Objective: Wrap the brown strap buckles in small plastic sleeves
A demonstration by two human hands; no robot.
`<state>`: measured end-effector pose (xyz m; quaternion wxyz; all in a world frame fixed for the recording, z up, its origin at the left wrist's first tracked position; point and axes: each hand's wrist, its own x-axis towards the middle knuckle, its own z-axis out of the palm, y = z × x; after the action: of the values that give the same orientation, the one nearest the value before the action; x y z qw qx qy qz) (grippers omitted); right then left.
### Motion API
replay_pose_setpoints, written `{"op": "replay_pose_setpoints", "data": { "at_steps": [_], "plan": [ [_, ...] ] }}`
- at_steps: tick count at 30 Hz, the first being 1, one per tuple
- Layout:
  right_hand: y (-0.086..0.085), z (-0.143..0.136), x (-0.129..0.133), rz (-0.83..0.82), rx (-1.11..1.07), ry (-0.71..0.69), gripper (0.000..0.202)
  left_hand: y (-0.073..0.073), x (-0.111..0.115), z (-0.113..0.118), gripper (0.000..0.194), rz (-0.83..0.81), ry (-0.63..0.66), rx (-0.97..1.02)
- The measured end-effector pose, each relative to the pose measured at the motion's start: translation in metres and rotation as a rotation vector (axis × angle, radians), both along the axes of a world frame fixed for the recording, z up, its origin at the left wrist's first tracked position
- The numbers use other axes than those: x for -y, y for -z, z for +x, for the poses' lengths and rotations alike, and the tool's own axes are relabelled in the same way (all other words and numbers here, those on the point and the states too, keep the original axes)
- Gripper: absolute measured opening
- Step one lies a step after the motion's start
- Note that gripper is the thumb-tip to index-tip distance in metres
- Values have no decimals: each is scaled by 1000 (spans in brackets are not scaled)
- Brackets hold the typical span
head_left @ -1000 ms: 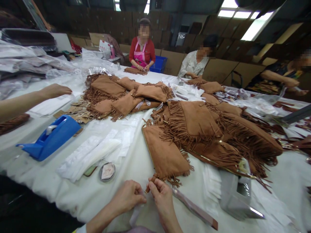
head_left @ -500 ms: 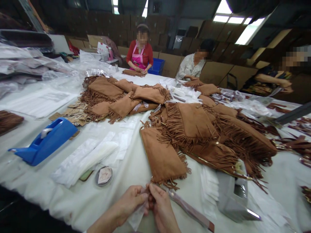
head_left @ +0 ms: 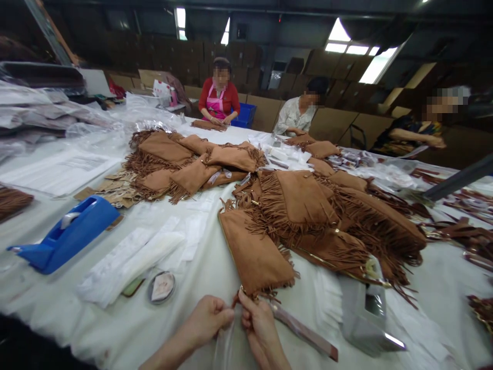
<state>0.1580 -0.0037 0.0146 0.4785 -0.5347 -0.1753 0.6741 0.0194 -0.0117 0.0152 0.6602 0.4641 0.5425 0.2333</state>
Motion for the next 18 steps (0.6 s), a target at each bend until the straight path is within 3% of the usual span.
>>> {"op": "replay_pose_setpoints", "data": {
  "at_steps": [10, 14, 18],
  "plan": [
    [-10, 3, 7, -72, -162, -34, 24, -13, -5, 12, 35, -79, -190, 159],
    [-13, 9, 1, -209, -311, 33, 29, -14, -4, 11, 28, -62, -108, 125],
    [-6, 7, -9, -198, -204, 147, 34, -10, -7, 14, 26, -58, -62, 97]
  ]
}}
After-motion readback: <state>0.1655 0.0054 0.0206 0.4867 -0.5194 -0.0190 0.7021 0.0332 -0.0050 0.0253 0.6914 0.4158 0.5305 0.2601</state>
